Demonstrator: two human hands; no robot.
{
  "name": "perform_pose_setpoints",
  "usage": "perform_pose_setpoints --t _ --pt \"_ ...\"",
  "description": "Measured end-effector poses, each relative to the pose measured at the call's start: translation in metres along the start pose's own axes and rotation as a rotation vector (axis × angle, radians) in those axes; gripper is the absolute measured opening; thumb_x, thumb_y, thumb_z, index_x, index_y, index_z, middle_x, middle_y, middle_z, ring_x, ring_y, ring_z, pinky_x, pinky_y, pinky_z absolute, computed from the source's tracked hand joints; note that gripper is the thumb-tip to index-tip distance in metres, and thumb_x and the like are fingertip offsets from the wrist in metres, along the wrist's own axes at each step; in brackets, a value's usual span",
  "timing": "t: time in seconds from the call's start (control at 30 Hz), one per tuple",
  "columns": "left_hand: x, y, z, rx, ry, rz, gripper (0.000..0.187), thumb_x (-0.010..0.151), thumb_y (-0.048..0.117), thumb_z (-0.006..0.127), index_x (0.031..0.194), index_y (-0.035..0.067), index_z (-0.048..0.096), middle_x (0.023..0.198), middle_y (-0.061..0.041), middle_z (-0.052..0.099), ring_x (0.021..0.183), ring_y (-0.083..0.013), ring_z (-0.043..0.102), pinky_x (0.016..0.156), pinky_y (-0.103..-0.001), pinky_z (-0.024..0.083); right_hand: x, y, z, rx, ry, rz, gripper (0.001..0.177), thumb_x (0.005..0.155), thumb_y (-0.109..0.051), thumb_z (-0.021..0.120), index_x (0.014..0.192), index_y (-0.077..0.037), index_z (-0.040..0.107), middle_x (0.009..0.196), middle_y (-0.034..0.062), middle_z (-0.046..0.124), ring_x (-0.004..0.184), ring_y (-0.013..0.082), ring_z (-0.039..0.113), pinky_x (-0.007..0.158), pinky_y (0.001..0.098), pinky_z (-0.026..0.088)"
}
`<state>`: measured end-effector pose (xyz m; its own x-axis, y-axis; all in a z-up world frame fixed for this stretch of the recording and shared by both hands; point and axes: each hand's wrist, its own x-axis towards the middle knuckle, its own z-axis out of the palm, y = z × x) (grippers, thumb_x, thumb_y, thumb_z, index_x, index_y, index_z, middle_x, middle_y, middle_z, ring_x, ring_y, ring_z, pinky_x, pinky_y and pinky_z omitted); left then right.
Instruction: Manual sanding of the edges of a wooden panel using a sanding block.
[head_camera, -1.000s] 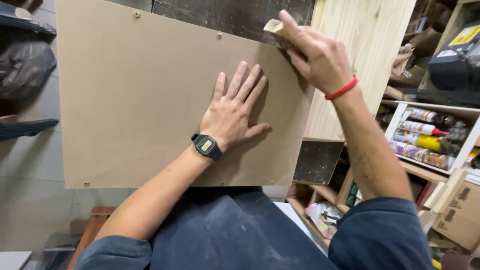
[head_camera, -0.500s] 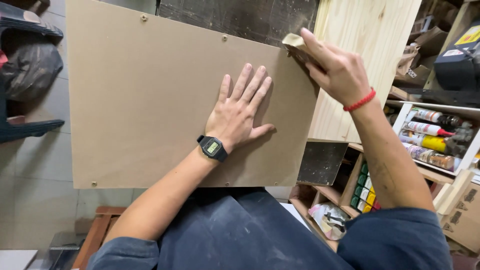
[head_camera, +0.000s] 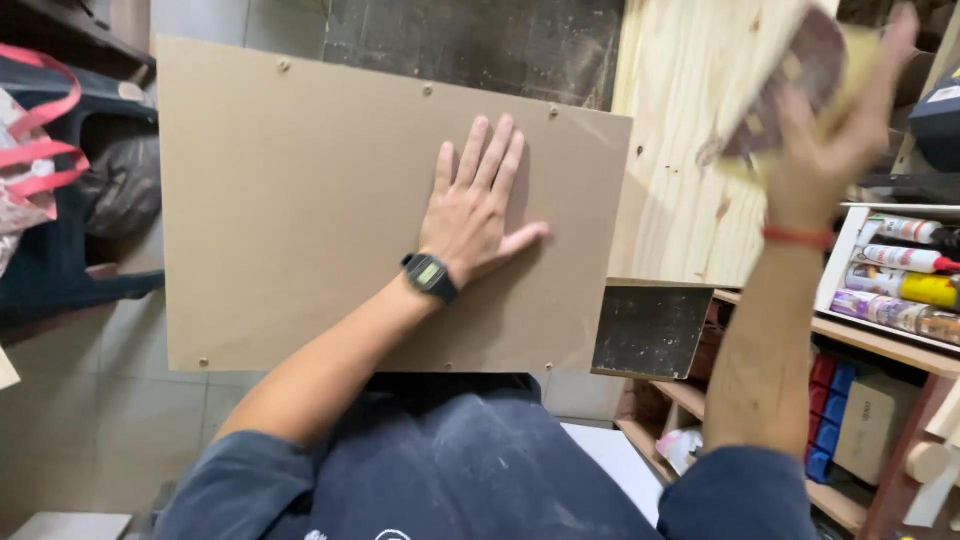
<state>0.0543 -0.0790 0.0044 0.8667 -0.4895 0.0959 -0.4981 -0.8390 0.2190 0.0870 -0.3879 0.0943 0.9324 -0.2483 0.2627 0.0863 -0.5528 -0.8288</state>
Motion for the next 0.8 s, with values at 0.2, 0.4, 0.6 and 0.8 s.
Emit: perform_pose_setpoints --t 0.2,0.4,0.6,0.8 --pt "0.074 0.049 0.033 0.047 0.019 0.006 0.116 0.089 0.087 0.054 0.153 -0.002 0.018 0.158 -0.028 0.020 0.146 -0.0440 0.013 0.120 -0.057 0.015 -0.105 0.009 -0.044 -0.189 0.074 0.208 0.064 0.100 0.007 0.051 0.154 -0.004 0.019 0.161 0.0185 0.022 0.150 0.0362 0.021 0.125 0.0494 0.026" --pt "0.040 0.101 0.070 -0.217 -0.099 0.858 0.080 0.089 0.072 0.049 0.149 0.020 0.037 0.157 -0.006 0.034 0.144 -0.0230 0.034 0.117 -0.049 0.030 -0.208 0.102 -0.066 0.128 0.361 0.476 0.068 0.094 -0.005 0.063 0.153 -0.013 0.032 0.144 0.0134 0.052 0.119 0.0216 0.058 0.097 0.0341 0.052" --pt "0.042 0.052 0.011 -0.203 -0.028 0.537 0.084 0.085 0.055 0.070 0.148 0.010 0.037 0.155 -0.012 0.040 0.145 -0.0268 0.036 0.119 -0.050 0.030 -0.237 0.130 -0.066 0.417 0.458 0.583 0.072 0.093 0.004 0.056 0.157 -0.014 0.029 0.141 0.0143 0.052 0.113 0.0269 0.058 0.100 0.0494 0.055" --pt "0.040 0.019 -0.006 -0.182 -0.017 0.319 0.066 0.101 0.051 0.035 0.149 0.007 0.038 0.156 -0.011 0.039 0.146 -0.0266 0.035 0.117 -0.048 0.030 -0.215 0.129 -0.055 0.209 0.350 0.592 0.070 0.094 0.003 0.054 0.159 -0.004 0.029 0.141 0.0111 0.049 0.119 0.0152 0.050 0.106 0.0307 0.044"
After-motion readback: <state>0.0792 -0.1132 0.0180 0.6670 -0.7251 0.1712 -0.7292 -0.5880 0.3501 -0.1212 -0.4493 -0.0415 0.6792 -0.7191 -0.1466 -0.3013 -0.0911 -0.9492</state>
